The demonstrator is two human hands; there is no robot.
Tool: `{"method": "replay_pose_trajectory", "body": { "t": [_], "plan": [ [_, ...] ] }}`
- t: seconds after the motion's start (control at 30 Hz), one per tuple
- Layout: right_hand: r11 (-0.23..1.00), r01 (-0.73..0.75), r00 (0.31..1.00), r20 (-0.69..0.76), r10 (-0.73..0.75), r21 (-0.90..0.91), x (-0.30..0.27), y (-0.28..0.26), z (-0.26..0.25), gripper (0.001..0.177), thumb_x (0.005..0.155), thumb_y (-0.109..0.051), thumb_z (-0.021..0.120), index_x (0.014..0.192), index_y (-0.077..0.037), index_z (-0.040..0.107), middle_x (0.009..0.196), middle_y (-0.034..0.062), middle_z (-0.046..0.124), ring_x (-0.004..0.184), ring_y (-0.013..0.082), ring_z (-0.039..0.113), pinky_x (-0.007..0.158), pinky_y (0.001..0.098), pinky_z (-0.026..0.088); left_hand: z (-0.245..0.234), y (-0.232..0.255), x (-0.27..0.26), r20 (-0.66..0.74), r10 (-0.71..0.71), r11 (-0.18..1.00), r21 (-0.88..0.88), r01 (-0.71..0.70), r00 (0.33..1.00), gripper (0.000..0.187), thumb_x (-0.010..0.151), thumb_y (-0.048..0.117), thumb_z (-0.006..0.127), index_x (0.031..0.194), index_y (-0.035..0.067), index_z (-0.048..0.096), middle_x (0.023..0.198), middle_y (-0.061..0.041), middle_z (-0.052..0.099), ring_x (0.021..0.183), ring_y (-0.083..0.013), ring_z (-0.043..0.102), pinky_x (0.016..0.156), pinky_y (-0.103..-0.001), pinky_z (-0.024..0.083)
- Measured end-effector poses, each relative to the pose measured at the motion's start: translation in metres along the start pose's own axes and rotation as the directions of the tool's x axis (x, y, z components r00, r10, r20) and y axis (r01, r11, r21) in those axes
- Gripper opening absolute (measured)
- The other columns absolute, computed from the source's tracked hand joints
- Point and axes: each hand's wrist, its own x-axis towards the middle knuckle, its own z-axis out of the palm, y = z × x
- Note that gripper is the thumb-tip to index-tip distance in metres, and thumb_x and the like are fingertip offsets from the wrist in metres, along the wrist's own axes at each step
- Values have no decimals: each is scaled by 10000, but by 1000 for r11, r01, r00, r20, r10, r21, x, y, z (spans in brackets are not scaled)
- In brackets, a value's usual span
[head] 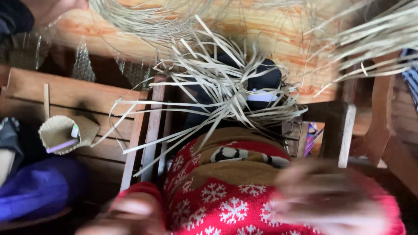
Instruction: Weaving natural fiber strips together to create a basket or mat.
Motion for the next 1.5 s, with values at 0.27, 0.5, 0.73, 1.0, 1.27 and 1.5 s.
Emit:
{"method": "replay_pose_trajectory", "body": {
  "t": [0.27,0.5,0.73,1.0,1.27,1.5],
  "plan": [
    [-56,191,809,-125,574,980,43,12,-99,154,705,-343,874,709,-190,887,743,-59,809,552,63,751,502,204,620,6,-3,177,259,-108,851,523,-45,960,113,970,-240,650,1074,-205,677,1028,-312,626,1005,-469,542,1041,-608,512],
    [33,365,842,-345,414,931,46,35,-98,175,798,-311,758,771,-158,839,776,-25,787,599,111,741,552,233,618,-20,-49,179,318,-232,750,660,-39,919,261,880,-294,653,1097,-178,742,1081,-225,581,998,-346,482,918,-441,438],
    [125,547,773,-557,305,828,43,69,-101,235,913,-275,613,848,-120,777,818,18,757,658,171,728,616,268,615,-52,-105,137,310,-343,605,795,-44,887,232,859,-138,767,1079,-70,789,1037,-196,637,901,-322,558,791,-402,511],
    [536,155,261,-558,788,830,35,78,-32,231,772,-62,758,998,-25,735,1047,115,744,849,174,760,752,245,638,38,-61,149,464,-549,835,272,479,695,251,848,-87,743,1091,-22,742,998,-135,709,803,-216,627,718,-312,520],
    [487,-104,155,-469,869,867,97,162,41,134,831,-45,814,937,-122,789,786,70,740,722,262,703,675,357,567,174,-79,84,715,-231,971,132,198,660,168,921,136,711,1054,46,759,919,-138,722,909,-320,699,795,-386,569],
    [478,-199,238,-431,870,856,123,173,42,148,787,-52,817,899,-146,791,772,44,743,678,226,699,617,350,560,221,-101,58,839,-422,854,241,462,343,266,910,298,736,979,45,778,827,-169,745,835,-392,713,777,-465,571]
  ]
}}
